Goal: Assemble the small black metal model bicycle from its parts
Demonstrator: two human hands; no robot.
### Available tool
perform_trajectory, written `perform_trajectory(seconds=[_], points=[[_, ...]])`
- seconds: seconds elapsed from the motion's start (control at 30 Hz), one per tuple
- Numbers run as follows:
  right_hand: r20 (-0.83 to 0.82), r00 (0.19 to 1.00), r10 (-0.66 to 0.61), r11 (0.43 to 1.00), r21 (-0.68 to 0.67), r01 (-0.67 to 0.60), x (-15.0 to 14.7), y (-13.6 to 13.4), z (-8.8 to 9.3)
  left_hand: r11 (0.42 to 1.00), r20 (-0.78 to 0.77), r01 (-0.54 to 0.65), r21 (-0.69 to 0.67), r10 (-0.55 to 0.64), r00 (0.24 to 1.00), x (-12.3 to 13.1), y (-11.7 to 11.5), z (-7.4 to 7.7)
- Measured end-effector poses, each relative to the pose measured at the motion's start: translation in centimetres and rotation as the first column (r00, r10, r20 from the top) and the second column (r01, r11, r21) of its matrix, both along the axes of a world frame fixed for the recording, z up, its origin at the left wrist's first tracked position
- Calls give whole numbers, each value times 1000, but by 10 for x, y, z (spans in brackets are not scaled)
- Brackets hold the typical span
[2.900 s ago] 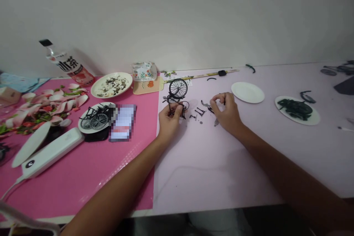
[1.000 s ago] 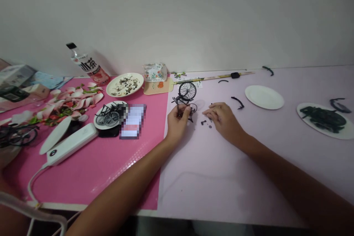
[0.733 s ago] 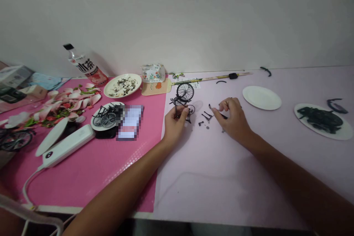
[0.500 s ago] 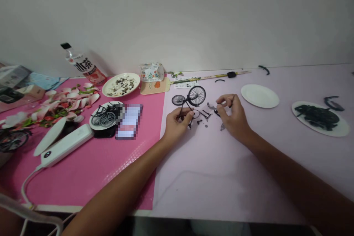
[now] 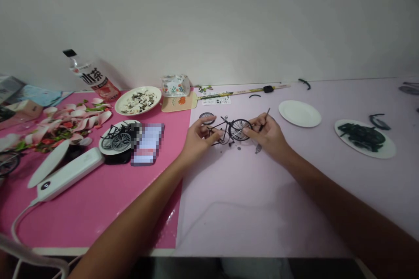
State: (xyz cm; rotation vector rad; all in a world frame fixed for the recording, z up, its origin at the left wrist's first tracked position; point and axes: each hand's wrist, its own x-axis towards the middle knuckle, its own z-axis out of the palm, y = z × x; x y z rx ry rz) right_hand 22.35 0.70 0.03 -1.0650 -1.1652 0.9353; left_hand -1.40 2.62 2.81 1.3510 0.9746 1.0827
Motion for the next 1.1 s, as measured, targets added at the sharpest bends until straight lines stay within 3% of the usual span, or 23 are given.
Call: perform_trajectory(seconds=[0.1, 0.27, 0.63, 0.73, 0.87, 1.0, 1.1], points=[[16, 1000, 11, 1000, -18, -11, -2, -1, 0, 999, 9, -38, -24, 38, 999, -7, 13, -2], [24, 999, -44, 998, 40, 43, -7, -2, 0, 997, 155, -7, -82, 20, 988, -10, 22, -8], [-30, 998, -52, 995, 80, 55, -29, -18, 3, 965, 379, 135, -224, -41, 924, 6, -2, -6], [-16, 1000, -7, 999, 48, 8, -35, -21, 2, 968, 389, 59, -244, 42, 920, 4, 4, -3], [93, 994, 55, 998, 25, -57, -30, -19, 2, 964, 273, -21, -266, 96, 957, -6, 17, -1], [257, 952, -168, 982, 127, 139, -1, -4, 8, 964, 184, -73, -256, 123, 975, -22, 30, 3], [388, 853, -350, 929, 264, 261, 31, 9, 14, 960, 83, -59, -274, 85, 993, -35, 38, 6]])
